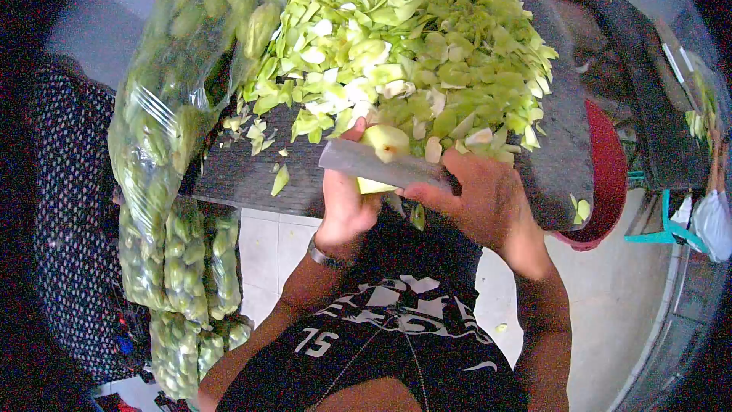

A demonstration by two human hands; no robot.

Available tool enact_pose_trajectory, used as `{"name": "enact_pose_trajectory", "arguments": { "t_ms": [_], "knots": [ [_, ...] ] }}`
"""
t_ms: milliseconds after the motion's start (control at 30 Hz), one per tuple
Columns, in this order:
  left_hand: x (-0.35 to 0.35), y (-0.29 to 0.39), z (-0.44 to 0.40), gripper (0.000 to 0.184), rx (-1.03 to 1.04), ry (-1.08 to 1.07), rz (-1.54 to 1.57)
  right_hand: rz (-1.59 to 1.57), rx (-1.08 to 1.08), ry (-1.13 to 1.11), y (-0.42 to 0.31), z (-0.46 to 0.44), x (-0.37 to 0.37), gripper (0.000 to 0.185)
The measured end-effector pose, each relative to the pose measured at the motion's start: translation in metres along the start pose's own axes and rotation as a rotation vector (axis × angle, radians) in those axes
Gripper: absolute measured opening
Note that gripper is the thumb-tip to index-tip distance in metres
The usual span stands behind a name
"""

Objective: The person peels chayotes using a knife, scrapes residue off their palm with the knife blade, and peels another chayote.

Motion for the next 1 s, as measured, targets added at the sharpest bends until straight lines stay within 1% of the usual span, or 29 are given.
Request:
{"name": "enact_pose_trajectory", "arguments": {
  "t_ms": [67,133,233,267,333,433,467,567,667,733,767,800,867,900,967,1000],
  "knots": [
    [-0.003,0.001,0.000,0.042,-0.028,0.027,-0.021,0.016,0.025,0.020,0.003,0.004,0.001,0.052],
    [-0.005,0.007,-0.001,0.042,-0.087,0.012,-0.018,0.072,0.132,-0.037,0.007,0.005,0.000,0.057],
    [-0.006,0.010,-0.002,0.042,-0.044,-0.005,-0.041,0.091,0.264,-0.099,0.006,0.008,-0.002,0.061],
    [-0.007,0.010,-0.001,0.042,-0.039,0.026,-0.033,0.086,0.307,-0.117,0.005,0.010,-0.002,0.062],
    [-0.008,0.007,-0.001,0.042,-0.028,0.081,-0.020,0.057,0.289,-0.084,0.004,0.011,0.002,0.060],
    [-0.007,0.007,-0.003,0.042,0.053,0.037,0.083,0.018,0.256,-0.014,0.004,0.016,0.009,0.058],
    [-0.008,0.006,-0.002,0.041,0.059,0.043,0.072,0.006,0.241,0.012,0.003,0.017,0.010,0.057],
    [-0.009,0.006,-0.003,0.040,0.051,0.044,0.028,0.054,0.255,0.012,0.001,0.017,0.007,0.055],
    [-0.014,0.010,-0.003,0.038,0.016,0.014,0.009,0.031,0.246,-0.092,0.010,0.023,0.002,0.049],
    [-0.027,0.019,-0.013,0.037,0.024,-0.022,0.054,-0.204,0.193,-0.270,0.034,0.031,0.002,0.040],
    [-0.033,0.026,-0.016,0.038,-0.008,0.018,0.035,-0.318,0.161,-0.364,0.044,0.033,0.002,0.037],
    [-0.035,0.033,-0.018,0.041,0.012,0.037,0.008,-0.466,0.234,-0.443,0.051,0.035,0.003,0.033],
    [-0.029,0.039,-0.015,0.042,-0.019,0.080,0.040,-0.767,0.388,-0.593,0.060,0.040,0.008,0.027],
    [-0.027,0.039,-0.013,0.042,-0.049,0.070,0.066,-0.753,0.409,-0.570,0.060,0.038,0.010,0.025],
    [-0.023,0.038,-0.013,0.041,-0.106,0.042,0.117,-0.667,0.425,-0.449,0.050,0.029,0.013,0.027],
    [-0.021,0.037,-0.014,0.042,-0.112,-0.023,0.094,-0.622,0.432,-0.389,0.044,0.024,0.014,0.027]
  ]
}}
Point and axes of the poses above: each hand's wrist, its own z-axis away from the middle knuckle, its own x-axis out of the palm, y = z × x, the point moved 5 cm from there along -z, towards the middle knuckle, and after that the axes turned 8 degrees about x, right-handed, at the moved point
